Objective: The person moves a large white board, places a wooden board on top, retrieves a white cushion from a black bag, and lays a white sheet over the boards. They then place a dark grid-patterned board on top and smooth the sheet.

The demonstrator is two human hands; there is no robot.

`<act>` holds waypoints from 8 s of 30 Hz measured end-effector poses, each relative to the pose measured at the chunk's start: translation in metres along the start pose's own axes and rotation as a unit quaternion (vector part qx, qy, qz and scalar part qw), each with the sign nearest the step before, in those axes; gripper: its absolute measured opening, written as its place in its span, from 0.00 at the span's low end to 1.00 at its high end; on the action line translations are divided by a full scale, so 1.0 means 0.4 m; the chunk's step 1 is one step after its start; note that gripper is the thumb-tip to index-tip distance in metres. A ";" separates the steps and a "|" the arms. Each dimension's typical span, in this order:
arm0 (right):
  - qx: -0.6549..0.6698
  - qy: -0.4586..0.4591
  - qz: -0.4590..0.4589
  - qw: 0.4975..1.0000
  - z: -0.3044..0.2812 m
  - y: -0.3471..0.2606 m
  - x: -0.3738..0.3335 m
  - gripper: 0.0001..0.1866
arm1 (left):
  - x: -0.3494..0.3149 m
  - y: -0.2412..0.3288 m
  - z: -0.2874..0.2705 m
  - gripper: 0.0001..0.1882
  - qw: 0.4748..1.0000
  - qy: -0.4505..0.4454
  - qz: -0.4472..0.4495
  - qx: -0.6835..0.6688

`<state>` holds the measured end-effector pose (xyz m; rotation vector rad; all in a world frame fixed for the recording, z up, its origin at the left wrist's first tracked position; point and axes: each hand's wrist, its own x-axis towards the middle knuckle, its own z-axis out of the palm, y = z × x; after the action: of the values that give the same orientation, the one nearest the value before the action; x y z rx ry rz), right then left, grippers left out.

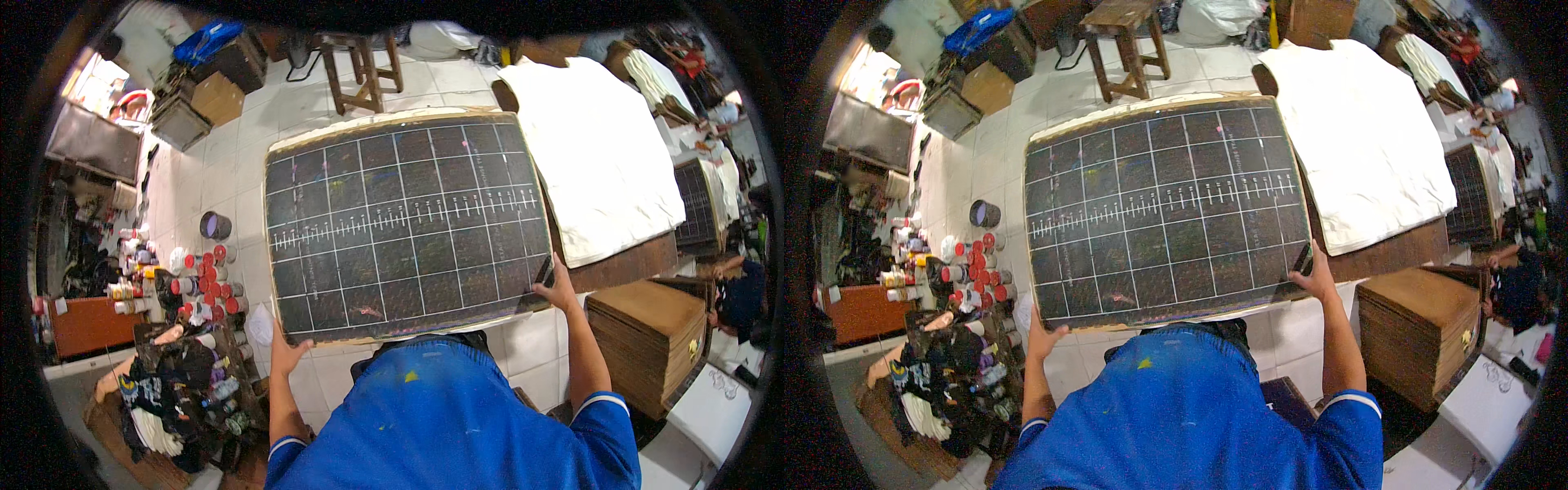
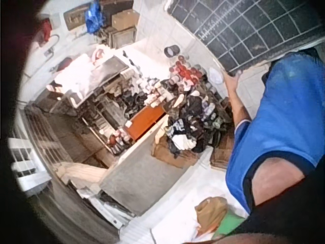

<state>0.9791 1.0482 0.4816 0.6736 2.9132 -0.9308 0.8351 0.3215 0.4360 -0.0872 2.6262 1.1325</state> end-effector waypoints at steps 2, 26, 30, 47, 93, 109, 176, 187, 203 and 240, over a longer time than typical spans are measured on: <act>-0.059 -0.035 -0.017 0.997 -0.005 -0.016 -0.079 0.67 | -0.021 0.016 -0.009 0.66 0.995 -0.031 0.046 0.078; 0.050 0.046 0.103 0.992 0.052 -0.023 -0.091 0.71 | -0.006 -0.014 0.013 0.65 0.997 -0.026 0.056 0.047; -0.039 0.122 0.214 0.968 0.135 0.002 -0.059 0.65 | -0.003 -0.012 0.029 0.57 0.998 0.009 0.017 -0.059; 0.357 0.539 0.143 0.749 -0.789 0.576 0.173 0.41 | -0.029 0.842 0.634 0.23 0.962 0.046 0.251 -0.100; 0.228 0.032 0.124 0.965 -1.236 0.782 0.575 0.23 | -0.004 1.452 1.449 0.30 0.736 -0.253 -0.286 -0.559; 0.280 0.106 0.033 0.953 -1.318 0.588 0.178 0.20 | -0.080 1.389 1.455 0.29 0.805 -0.308 -0.123 -0.491; -0.286 0.061 -0.092 0.952 -0.161 0.174 -0.078 0.06 | -0.205 0.955 0.756 0.14 0.708 -0.380 -0.097 -0.587; -0.026 0.092 -0.070 0.993 -0.227 0.267 -0.022 0.07 | -0.276 1.030 0.883 0.16 0.785 -0.294 -0.108 -0.535; 0.312 -0.087 0.106 0.940 -0.476 0.318 0.096 0.08 | -0.369 1.091 0.978 0.16 0.819 -0.267 -0.132 -0.490; 0.421 0.521 0.254 0.698 -0.231 0.217 -0.692 0.14 | 0.104 1.580 1.086 0.22 0.610 -0.448 -0.054 -0.651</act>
<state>1.2762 1.0532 0.5478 2.6144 2.2729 -2.3396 0.7914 1.0736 0.5855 0.0423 0.5697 2.0288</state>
